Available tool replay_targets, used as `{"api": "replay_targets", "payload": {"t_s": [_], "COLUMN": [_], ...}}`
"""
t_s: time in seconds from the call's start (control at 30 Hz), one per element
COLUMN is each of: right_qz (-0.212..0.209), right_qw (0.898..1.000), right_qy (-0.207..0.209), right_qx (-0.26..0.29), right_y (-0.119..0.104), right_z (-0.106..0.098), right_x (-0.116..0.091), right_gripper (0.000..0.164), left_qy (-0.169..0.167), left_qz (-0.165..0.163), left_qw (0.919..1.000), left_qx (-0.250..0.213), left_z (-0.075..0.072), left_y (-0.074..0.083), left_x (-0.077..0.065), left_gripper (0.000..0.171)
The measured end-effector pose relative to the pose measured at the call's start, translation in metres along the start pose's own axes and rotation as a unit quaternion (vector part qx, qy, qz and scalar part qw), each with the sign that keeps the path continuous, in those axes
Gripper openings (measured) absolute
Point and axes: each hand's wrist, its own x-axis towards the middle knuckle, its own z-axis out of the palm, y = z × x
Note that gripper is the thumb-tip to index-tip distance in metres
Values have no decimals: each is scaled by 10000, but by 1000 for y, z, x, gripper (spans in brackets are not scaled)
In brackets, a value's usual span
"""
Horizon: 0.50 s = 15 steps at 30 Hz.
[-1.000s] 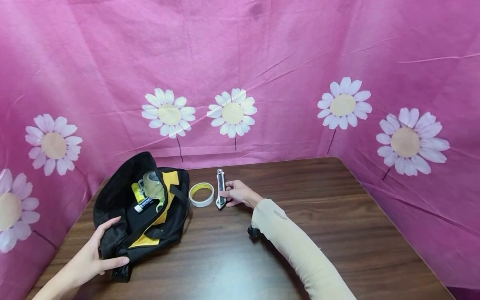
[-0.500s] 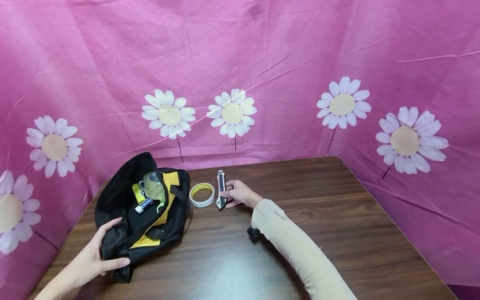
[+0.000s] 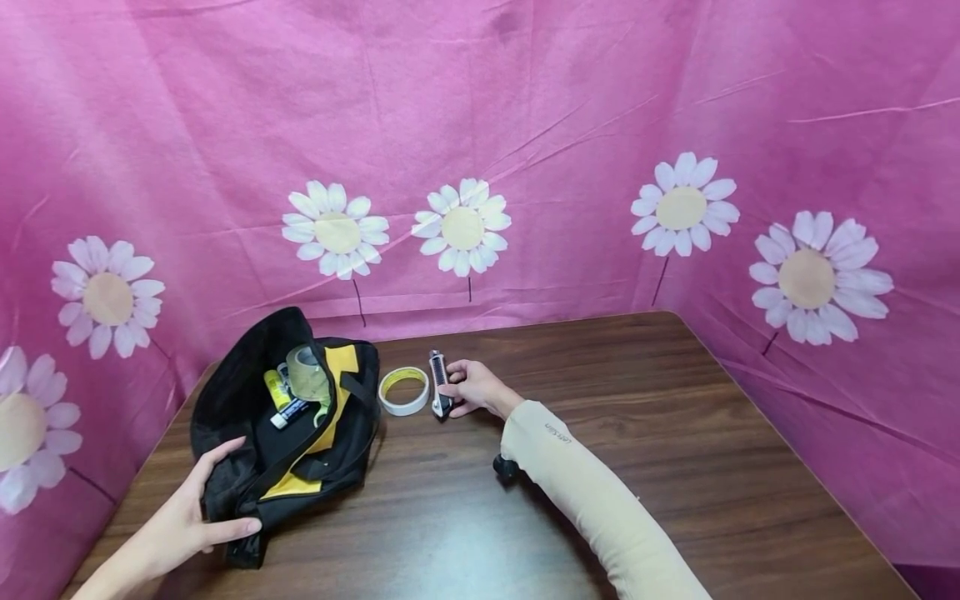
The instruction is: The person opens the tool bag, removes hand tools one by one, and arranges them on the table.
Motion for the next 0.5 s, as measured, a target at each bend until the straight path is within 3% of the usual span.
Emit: {"api": "replay_targets", "payload": {"t_s": [0.2,0.3,0.37,0.5], "right_qz": [-8,-4,13,137], "right_qw": [10000,10000,10000,9996], "right_qy": [10,-49,-84,-203], "right_qx": [-18,19,21,-121], "right_y": [3,4,3,-4], "right_z": [0,-1,-2,-4], "right_x": [-1,1,1,2], "right_gripper": [56,56,55,55], "left_qy": [17,-8,19,193], "left_qz": [23,185,477,1072], "left_qw": [10000,9998,9987,9901], "left_qx": [-19,2,155,880], "left_z": [2,0,-4,-15], "left_y": [-4,-4,-4,2], "left_x": [-3,-3,-2,-1], "left_gripper": [107,107,107,102]}}
